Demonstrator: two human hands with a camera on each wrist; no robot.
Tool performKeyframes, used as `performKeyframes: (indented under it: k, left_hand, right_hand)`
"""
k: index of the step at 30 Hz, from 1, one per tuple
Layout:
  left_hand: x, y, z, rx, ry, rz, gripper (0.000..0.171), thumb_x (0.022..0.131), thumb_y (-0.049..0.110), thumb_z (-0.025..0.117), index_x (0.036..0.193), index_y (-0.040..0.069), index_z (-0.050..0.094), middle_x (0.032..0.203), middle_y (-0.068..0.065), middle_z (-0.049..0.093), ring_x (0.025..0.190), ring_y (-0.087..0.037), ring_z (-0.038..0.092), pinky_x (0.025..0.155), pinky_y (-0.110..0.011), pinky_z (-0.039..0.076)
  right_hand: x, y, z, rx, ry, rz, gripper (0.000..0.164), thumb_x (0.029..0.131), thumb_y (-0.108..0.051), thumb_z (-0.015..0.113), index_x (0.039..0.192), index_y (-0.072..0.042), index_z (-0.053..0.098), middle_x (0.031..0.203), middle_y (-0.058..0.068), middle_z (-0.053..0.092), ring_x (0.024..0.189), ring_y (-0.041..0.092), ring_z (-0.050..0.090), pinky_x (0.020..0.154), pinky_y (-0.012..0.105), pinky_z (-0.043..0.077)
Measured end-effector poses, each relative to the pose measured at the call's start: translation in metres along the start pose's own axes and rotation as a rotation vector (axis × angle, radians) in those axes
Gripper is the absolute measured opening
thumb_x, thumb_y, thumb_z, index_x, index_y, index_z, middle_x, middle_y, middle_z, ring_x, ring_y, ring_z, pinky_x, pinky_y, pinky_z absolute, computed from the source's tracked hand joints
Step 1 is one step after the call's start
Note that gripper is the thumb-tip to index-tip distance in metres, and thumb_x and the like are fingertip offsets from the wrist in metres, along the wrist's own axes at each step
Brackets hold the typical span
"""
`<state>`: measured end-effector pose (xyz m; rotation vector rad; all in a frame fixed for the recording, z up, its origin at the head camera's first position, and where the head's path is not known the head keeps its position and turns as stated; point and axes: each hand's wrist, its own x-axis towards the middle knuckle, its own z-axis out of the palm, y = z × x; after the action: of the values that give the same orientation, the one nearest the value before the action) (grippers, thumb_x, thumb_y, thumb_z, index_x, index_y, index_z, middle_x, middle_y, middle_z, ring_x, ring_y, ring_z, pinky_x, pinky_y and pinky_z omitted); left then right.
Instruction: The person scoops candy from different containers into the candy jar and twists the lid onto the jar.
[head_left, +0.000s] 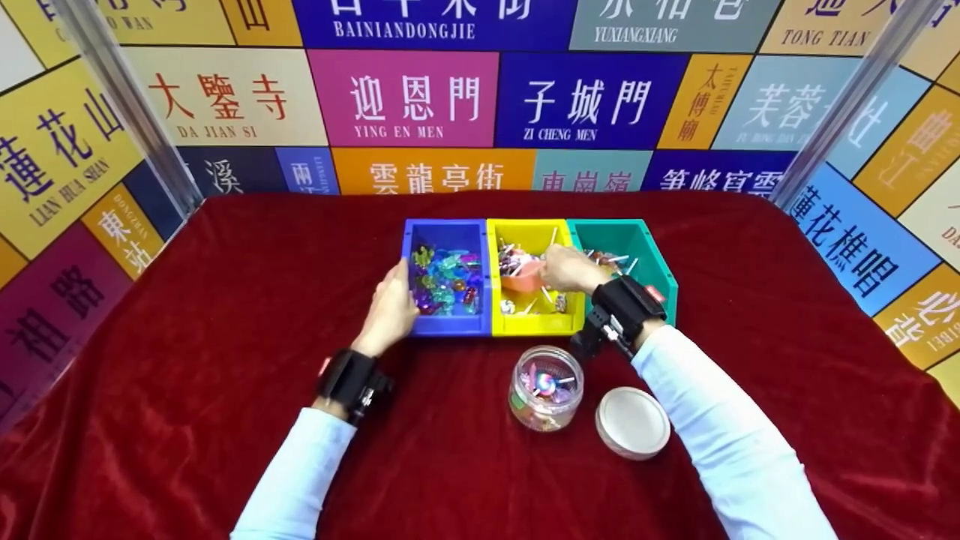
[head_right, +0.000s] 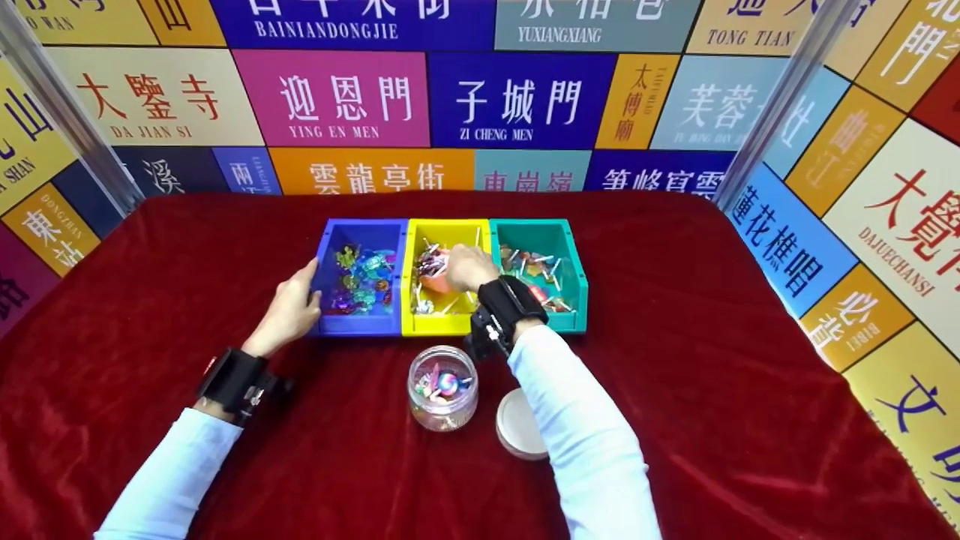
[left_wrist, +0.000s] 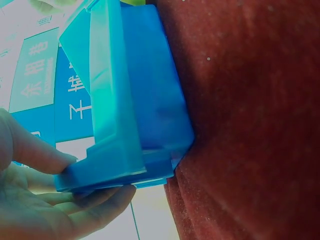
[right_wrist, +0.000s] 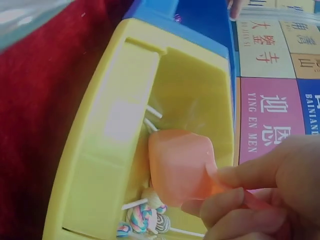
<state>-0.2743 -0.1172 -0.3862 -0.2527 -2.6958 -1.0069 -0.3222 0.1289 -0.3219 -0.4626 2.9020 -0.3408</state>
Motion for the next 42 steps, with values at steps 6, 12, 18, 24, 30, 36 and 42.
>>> performKeyframes:
  k: [6, 12, 18, 24, 30, 36, 42]
  left_hand:
    - [0.000, 0.002, -0.001, -0.004, 0.006, 0.012, 0.057, 0.076, -0.012, 0.045, 0.131, -0.015, 0.028, 0.129, -0.032, 0.038, 0.115, -0.041, 0.042, 0.098, -0.044, 0.035]
    - [0.000, 0.001, 0.000, -0.002, 0.014, 0.007, 0.056, 0.077, -0.012, 0.044, 0.131, -0.016, 0.029, 0.127, -0.031, 0.040, 0.114, -0.041, 0.043, 0.098, -0.043, 0.035]
    - [-0.001, -0.001, -0.001, -0.005, 0.023, 0.008, 0.056, 0.076, -0.012, 0.044, 0.130, -0.016, 0.029, 0.127, -0.032, 0.040, 0.113, -0.041, 0.044, 0.098, -0.043, 0.035]
    - [-0.001, -0.001, -0.002, -0.006, -0.008, 0.000, 0.058, 0.077, -0.012, 0.044, 0.131, -0.016, 0.026, 0.130, -0.032, 0.037, 0.117, -0.040, 0.041, 0.100, -0.041, 0.033]
    - [0.000, 0.001, -0.002, -0.012, -0.005, -0.008, 0.059, 0.076, -0.012, 0.045, 0.132, -0.015, 0.026, 0.131, -0.032, 0.036, 0.117, -0.040, 0.040, 0.101, -0.042, 0.032]
    - [-0.001, 0.000, 0.000, -0.002, -0.004, 0.005, 0.058, 0.076, -0.012, 0.045, 0.131, -0.016, 0.027, 0.129, -0.032, 0.038, 0.116, -0.041, 0.042, 0.100, -0.042, 0.033]
    - [-0.001, 0.000, 0.000, -0.001, -0.001, -0.002, 0.057, 0.077, -0.012, 0.044, 0.131, -0.016, 0.027, 0.128, -0.032, 0.038, 0.114, -0.041, 0.043, 0.098, -0.043, 0.035]
  right_hand:
    - [0.032, 0.026, 0.023, -0.081, 0.042, -0.033, 0.023, 0.081, -0.008, 0.044, 0.058, -0.006, 0.046, 0.064, 0.010, 0.048, 0.054, 0.022, 0.045, 0.046, 0.030, 0.039]
    - [0.055, 0.054, 0.045, -0.079, 0.114, -0.104, 0.024, 0.083, -0.018, 0.050, 0.062, -0.007, 0.051, 0.060, 0.009, 0.051, 0.054, 0.027, 0.051, 0.049, 0.039, 0.045]
    - [0.008, 0.015, 0.022, -0.035, 0.187, -0.102, 0.026, 0.080, -0.007, 0.050, 0.055, -0.009, 0.044, 0.053, 0.002, 0.039, 0.050, 0.023, 0.046, 0.045, 0.033, 0.043]
    - [-0.002, 0.005, 0.014, -0.056, 0.208, -0.058, 0.027, 0.076, -0.002, 0.049, 0.054, -0.012, 0.036, 0.054, 0.001, 0.034, 0.050, 0.021, 0.041, 0.043, 0.028, 0.036]
    - [0.001, 0.012, 0.012, -0.054, 0.165, -0.115, 0.022, 0.080, -0.007, 0.053, 0.059, -0.006, 0.045, 0.056, 0.002, 0.038, 0.052, 0.021, 0.042, 0.047, 0.031, 0.039]
    - [0.002, 0.013, 0.015, -0.017, 0.094, -0.107, 0.022, 0.082, -0.007, 0.048, 0.060, -0.008, 0.045, 0.057, 0.001, 0.037, 0.050, 0.016, 0.038, 0.043, 0.021, 0.031]
    - [0.002, 0.014, 0.020, -0.038, 0.177, -0.138, 0.019, 0.081, -0.006, 0.049, 0.062, -0.004, 0.048, 0.056, 0.002, 0.037, 0.052, 0.022, 0.043, 0.050, 0.036, 0.044]
